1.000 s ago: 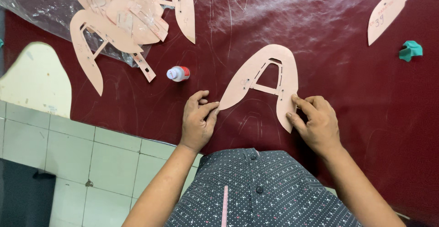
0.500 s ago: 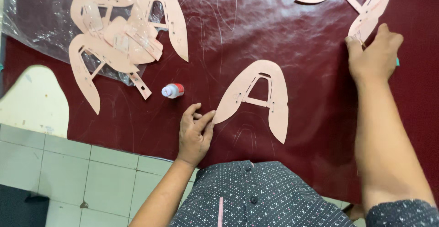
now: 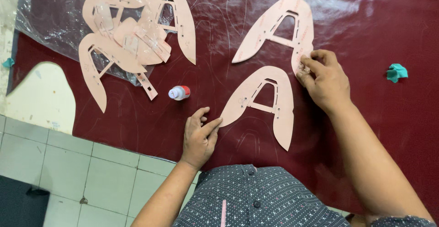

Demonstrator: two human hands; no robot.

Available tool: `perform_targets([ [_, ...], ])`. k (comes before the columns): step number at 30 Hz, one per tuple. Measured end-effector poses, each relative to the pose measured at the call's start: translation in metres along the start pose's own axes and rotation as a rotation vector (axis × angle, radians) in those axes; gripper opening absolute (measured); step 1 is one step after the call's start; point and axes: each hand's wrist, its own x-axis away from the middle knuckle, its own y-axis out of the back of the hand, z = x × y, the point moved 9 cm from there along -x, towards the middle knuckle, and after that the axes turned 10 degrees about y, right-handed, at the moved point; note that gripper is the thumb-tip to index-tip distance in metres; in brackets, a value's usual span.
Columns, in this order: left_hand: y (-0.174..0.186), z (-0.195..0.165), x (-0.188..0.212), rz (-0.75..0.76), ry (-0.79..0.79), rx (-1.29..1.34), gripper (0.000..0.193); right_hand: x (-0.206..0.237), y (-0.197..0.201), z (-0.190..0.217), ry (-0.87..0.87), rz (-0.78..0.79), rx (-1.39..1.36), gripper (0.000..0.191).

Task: The person arranges pink paper shoe pattern pieces on a maroon leather sheet, then opens a small glue bottle and applies glue with a green sponge dauber. They press and align the pattern pieces onto the leather, repositioning them and adding more pieces as they work across the sheet.

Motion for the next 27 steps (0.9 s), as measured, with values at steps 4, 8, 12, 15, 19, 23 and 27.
perform_targets([
  [4, 0.000, 0.000, 0.000, -0.001, -0.003, -0.008, 0.028, 0.007, -0.005, 0.001, 0.044, 0.028, 0.006, 0.035],
  [8, -0.002, 0.000, 0.000, 0.015, 0.003, -0.006, 0.027, 0.014, -0.012, -0.006, 0.019, 0.041, -0.020, 0.037],
  [12, -0.002, 0.000, 0.000, 0.017, 0.010, -0.019, 0.026, 0.017, -0.012, -0.009, 0.029, 0.037, -0.009, 0.038],
  [15, -0.002, 0.000, 0.000, 0.018, 0.011, -0.015, 0.026, 0.018, -0.012, -0.011, 0.023, 0.040, -0.026, 0.037],
  [19, -0.002, 0.000, 0.000, 0.011, 0.004, -0.014, 0.025, 0.021, -0.012, -0.010, 0.009, 0.046, -0.029, 0.036],
  [23, -0.002, 0.000, 0.000, 0.013, 0.007, -0.012, 0.025, 0.025, -0.010, -0.007, 0.004, 0.045, -0.035, 0.036],
  [27, -0.002, 0.000, 0.000, 0.020, 0.017, -0.014, 0.027, 0.027, -0.008, -0.004, 0.012, 0.030, -0.051, 0.035],
])
